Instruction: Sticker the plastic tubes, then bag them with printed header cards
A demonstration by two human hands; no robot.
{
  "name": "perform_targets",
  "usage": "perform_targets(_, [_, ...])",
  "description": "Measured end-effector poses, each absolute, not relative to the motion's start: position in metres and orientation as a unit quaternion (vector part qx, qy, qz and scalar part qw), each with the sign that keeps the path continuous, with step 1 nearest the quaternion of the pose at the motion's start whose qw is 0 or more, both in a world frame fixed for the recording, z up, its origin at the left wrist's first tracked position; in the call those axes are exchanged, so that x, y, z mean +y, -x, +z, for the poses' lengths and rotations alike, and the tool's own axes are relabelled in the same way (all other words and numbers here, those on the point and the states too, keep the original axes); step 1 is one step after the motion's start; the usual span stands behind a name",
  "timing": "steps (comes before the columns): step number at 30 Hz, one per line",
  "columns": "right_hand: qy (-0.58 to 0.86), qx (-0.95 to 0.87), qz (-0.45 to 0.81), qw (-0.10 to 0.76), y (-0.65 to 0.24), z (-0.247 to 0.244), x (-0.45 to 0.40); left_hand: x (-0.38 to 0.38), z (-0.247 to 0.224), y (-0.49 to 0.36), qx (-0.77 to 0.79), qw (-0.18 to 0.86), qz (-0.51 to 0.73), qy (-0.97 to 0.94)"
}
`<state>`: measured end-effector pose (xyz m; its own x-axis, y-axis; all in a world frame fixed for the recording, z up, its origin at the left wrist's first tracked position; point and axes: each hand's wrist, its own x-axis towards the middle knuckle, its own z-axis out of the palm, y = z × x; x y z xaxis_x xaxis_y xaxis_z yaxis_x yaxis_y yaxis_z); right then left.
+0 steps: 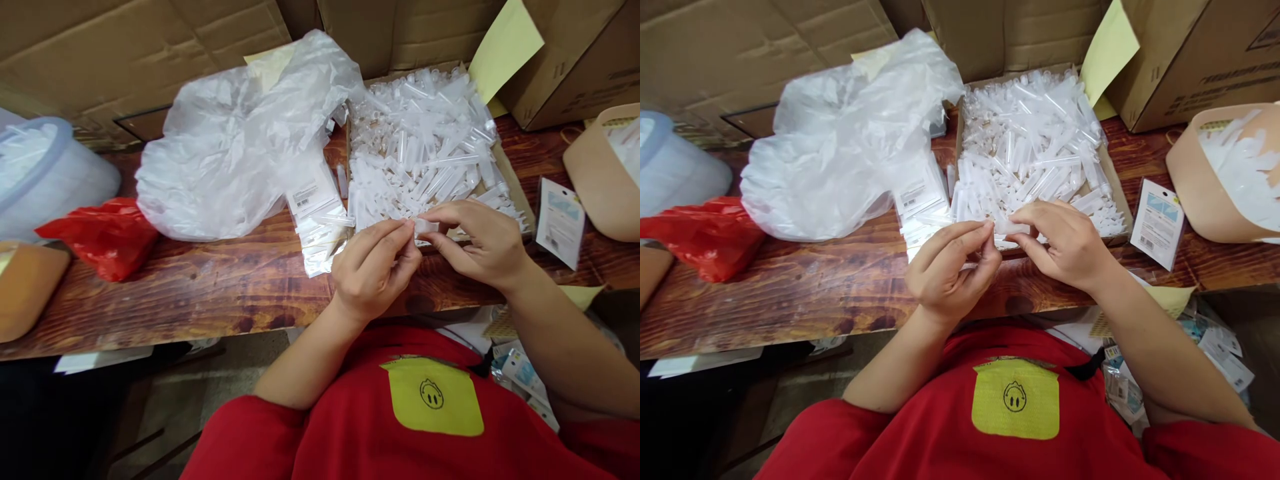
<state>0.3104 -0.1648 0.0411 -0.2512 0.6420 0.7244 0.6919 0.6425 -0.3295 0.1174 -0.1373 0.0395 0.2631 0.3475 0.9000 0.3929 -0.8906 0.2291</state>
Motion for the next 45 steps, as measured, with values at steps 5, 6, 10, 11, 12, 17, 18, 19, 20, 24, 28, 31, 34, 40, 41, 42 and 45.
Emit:
perform_targets(5, [0.412,-0.792,-0.030,0.450,-0.310,0.038,-0.162,-0.137,0.039,-0.118,-0.232,0.027,-0.553,0.800])
perform_targets(6, [0.411,-0.792,-0.031,0.451,-0.310,0.038,-0.162,-0.137,0.039,-0.118,-0.231,0.030,-0.551,0.802])
perform_targets(10, [0.410,-0.793,-0.033,0.450,-0.310,0.038,-0.161,-0.136,0.038,-0.116,-0.229,0.043,-0.538,0.810])
perform_targets(11, [0.410,-0.793,-0.032,0.450,-0.310,0.038,-0.161,-0.135,0.038,-0.116,-0.227,0.045,-0.535,0.812])
perform_targets(12, [0.409,-0.794,-0.031,0.449,-0.310,0.038,-0.161,-0.135,0.038,-0.116,-0.225,0.047,-0.532,0.815])
perform_targets(17, [0.410,-0.793,-0.023,0.449,-0.309,0.037,-0.161,-0.134,0.038,-0.114,-0.213,0.056,-0.519,0.826])
perform_targets(18, [0.411,-0.793,-0.021,0.449,-0.309,0.036,-0.161,-0.134,0.039,-0.113,-0.210,0.058,-0.517,0.827])
perform_targets(19, [0.412,-0.792,-0.020,0.450,-0.309,0.036,-0.160,-0.134,0.039,-0.113,-0.208,0.060,-0.515,0.830])
perform_targets(20, [0.414,-0.791,-0.019,0.450,-0.309,0.036,-0.160,-0.133,0.039,-0.113,-0.208,0.062,-0.511,0.832])
perform_targets(24, [0.430,-0.790,-0.008,0.437,-0.310,0.034,-0.159,-0.133,0.040,-0.111,-0.213,0.078,-0.490,0.842])
perform_targets(28, [0.442,-0.786,0.000,0.431,-0.311,0.031,-0.158,-0.135,0.043,-0.111,-0.234,0.081,-0.458,0.854])
perform_targets(31, [0.443,-0.781,-0.007,0.440,-0.312,0.029,-0.157,-0.135,0.043,-0.112,-0.246,0.034,-0.455,0.855])
perform_targets(34, [0.436,-0.780,-0.013,0.449,-0.312,0.027,-0.156,-0.134,0.043,-0.114,-0.248,-0.017,-0.480,0.841])
perform_targets(40, [0.409,-0.781,-0.010,0.472,-0.309,0.026,-0.156,-0.131,0.042,-0.115,-0.235,0.007,-0.520,0.821])
perform_targets(41, [0.410,-0.780,-0.004,0.473,-0.308,0.026,-0.156,-0.130,0.041,-0.116,-0.230,0.013,-0.519,0.823])
perform_targets(42, [0.411,-0.778,0.004,0.476,-0.308,0.026,-0.156,-0.130,0.041,-0.116,-0.224,0.020,-0.519,0.825])
perform_targets(45, [0.415,-0.770,0.017,0.485,-0.308,0.025,-0.156,-0.128,0.037,-0.118,-0.202,0.048,-0.533,0.820])
